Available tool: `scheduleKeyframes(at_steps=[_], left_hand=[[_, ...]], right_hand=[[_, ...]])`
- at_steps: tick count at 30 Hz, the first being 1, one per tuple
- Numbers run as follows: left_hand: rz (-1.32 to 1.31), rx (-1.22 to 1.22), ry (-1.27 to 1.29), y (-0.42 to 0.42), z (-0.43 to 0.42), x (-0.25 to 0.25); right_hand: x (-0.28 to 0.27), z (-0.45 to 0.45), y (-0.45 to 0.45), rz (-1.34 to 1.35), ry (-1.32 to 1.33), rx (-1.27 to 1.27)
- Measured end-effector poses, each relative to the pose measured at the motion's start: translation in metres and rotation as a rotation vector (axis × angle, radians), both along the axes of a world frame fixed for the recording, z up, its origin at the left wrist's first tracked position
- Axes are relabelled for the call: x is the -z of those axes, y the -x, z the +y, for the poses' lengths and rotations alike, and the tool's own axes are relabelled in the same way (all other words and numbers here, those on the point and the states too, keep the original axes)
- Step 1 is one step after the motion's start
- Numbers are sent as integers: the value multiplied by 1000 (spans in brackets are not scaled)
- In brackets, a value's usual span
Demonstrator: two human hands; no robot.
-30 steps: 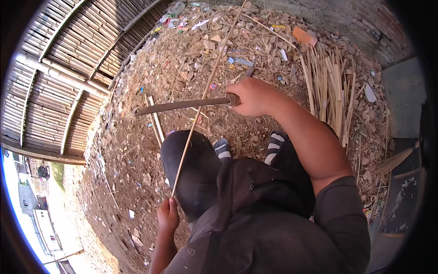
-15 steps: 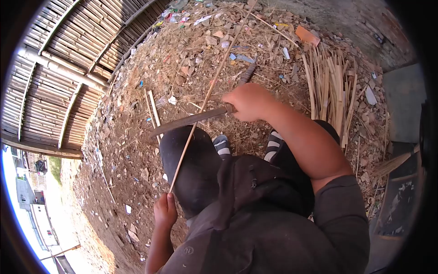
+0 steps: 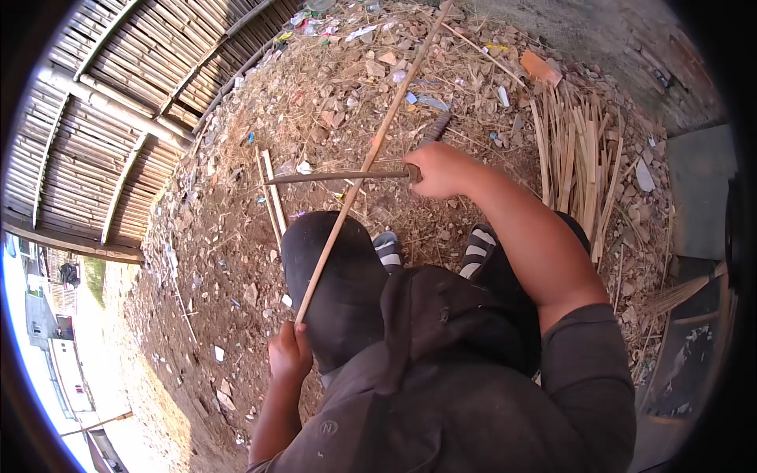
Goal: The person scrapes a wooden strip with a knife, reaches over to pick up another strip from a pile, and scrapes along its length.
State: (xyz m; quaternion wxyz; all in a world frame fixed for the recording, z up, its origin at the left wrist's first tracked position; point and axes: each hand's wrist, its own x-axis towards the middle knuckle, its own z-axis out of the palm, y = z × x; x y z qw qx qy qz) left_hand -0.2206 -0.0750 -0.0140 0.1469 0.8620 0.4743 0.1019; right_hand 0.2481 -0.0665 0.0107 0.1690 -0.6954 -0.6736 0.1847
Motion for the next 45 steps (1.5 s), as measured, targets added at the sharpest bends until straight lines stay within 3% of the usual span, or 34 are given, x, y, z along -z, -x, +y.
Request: scheduleKeyframes(at_steps=[3,9,12,15,22,25,28,36,40,43,45], left_hand=[[-26,9,0,-3,0,-6],[9,49,71,-3,5,-18],[-66,47,94,-1,9,-10],[17,30,72,-5,9,-18],[12,36,192,-5,18,-23],[3,5,198,0,18,-8],[1,-15,257,2,16,-19],[7,26,211,-14,14,-32],[-6,5,186,-6,19,-16],[-31,14,227,-12,21,-28],[-36,26,245,-12,22,-28]], right_hand=[[-7,-5,10,-38,-41,86],[-24,-15,45,-203,-55,-76],[1,0,5,38,-110,144],[-3,-1,5,-48,-57,137],[-22,-14,49,-184,-62,-96],[23,8,-10,136,-266,354],[8,-2,-35,161,-231,452],[-18,-15,32,-212,-24,-3],[12,6,0,100,-86,197],[8,5,12,7,-191,220],[-7,-4,28,-89,-135,108]])
